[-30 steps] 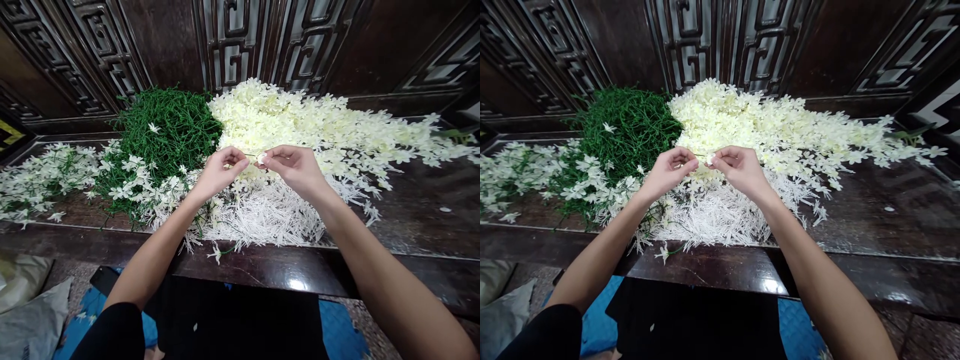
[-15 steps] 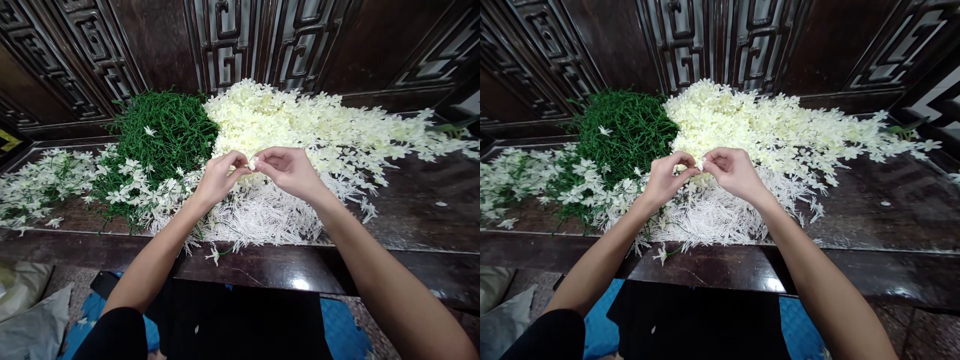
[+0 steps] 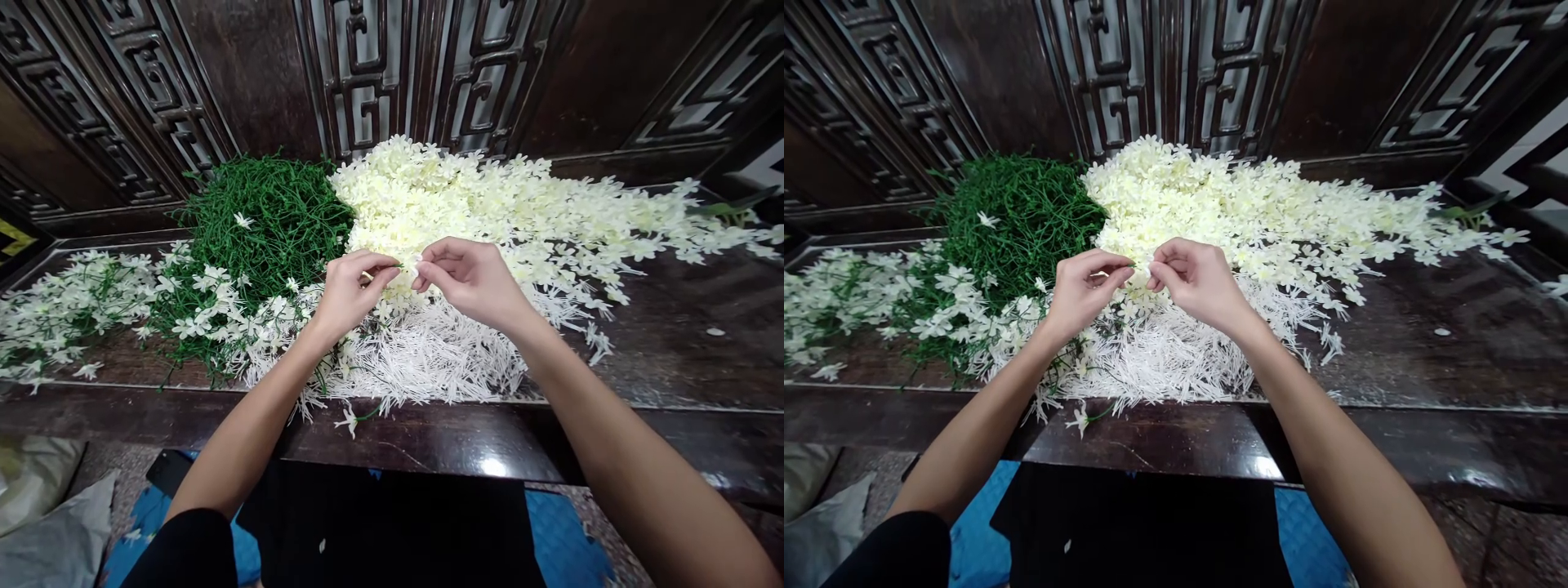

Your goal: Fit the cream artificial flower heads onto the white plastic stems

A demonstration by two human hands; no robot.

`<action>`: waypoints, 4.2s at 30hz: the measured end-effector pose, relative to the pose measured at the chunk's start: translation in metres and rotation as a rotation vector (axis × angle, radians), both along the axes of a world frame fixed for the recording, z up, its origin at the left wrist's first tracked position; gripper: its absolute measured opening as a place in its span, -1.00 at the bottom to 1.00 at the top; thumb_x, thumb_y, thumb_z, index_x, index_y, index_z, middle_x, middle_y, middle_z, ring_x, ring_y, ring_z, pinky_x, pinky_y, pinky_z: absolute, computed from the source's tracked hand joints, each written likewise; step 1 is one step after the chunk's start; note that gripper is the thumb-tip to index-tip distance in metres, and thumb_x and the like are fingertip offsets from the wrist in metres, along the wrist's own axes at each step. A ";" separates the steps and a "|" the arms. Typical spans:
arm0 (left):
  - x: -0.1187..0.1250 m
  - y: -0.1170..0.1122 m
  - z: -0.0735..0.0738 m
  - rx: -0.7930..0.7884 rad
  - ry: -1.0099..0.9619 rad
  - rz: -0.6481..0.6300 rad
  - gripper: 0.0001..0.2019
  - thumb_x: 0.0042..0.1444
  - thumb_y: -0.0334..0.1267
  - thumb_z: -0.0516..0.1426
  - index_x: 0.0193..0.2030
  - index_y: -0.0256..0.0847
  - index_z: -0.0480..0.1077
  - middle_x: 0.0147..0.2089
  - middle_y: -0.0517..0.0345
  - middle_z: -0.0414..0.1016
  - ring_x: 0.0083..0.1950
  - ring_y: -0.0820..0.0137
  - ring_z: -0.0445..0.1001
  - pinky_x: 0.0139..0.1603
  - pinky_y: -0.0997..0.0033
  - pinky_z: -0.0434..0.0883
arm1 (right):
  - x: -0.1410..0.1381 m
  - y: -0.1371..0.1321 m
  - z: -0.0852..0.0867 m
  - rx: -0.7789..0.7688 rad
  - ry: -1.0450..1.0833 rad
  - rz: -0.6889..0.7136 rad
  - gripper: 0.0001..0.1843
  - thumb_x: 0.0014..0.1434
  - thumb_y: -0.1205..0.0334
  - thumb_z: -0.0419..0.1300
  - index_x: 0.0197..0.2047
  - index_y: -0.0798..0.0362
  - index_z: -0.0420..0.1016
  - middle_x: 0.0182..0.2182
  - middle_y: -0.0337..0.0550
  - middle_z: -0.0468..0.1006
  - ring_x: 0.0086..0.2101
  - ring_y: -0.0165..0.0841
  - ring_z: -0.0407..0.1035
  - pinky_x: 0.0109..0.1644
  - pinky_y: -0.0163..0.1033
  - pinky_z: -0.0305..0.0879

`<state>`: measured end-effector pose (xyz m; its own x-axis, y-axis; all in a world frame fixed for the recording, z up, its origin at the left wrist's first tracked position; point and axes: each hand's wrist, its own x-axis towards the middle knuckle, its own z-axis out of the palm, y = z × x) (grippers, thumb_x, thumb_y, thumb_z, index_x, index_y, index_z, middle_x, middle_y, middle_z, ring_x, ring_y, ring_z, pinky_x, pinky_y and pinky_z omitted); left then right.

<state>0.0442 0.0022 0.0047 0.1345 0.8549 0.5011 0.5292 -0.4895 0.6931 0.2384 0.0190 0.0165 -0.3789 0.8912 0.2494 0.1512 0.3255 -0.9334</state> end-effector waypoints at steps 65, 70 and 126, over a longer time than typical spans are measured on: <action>0.001 0.000 -0.008 0.023 0.003 -0.151 -0.89 0.27 -0.41 0.12 -0.27 -0.23 0.45 -0.47 0.22 0.55 -0.45 0.53 0.56 -0.39 0.55 0.52 | -0.005 -0.004 -0.005 0.190 -0.034 -0.060 -0.91 0.11 0.26 0.31 -0.30 0.03 0.66 -0.35 -0.13 0.66 -0.32 -0.25 0.55 -0.13 0.02 0.57; 0.002 0.000 -0.011 0.084 -0.010 -0.180 -0.87 0.29 -0.44 0.08 -0.28 -0.24 0.41 -0.46 0.25 0.50 -0.48 0.57 0.54 -0.45 0.61 0.47 | -0.005 -0.005 -0.005 0.207 -0.035 -0.024 -0.93 0.13 0.31 0.28 -0.32 0.04 0.62 -0.35 -0.13 0.64 -0.35 -0.29 0.52 -0.19 -0.02 0.57; -0.002 0.004 -0.007 0.113 0.090 -0.115 -0.87 0.28 -0.43 0.06 -0.27 -0.21 0.37 -0.43 0.24 0.46 -0.47 0.57 0.37 -0.44 0.55 0.28 | 0.001 0.010 -0.015 0.243 -0.107 -0.087 -0.78 0.14 0.09 0.31 -0.21 0.05 0.57 -0.24 -0.08 0.63 -0.22 -0.21 0.52 -0.06 0.03 0.51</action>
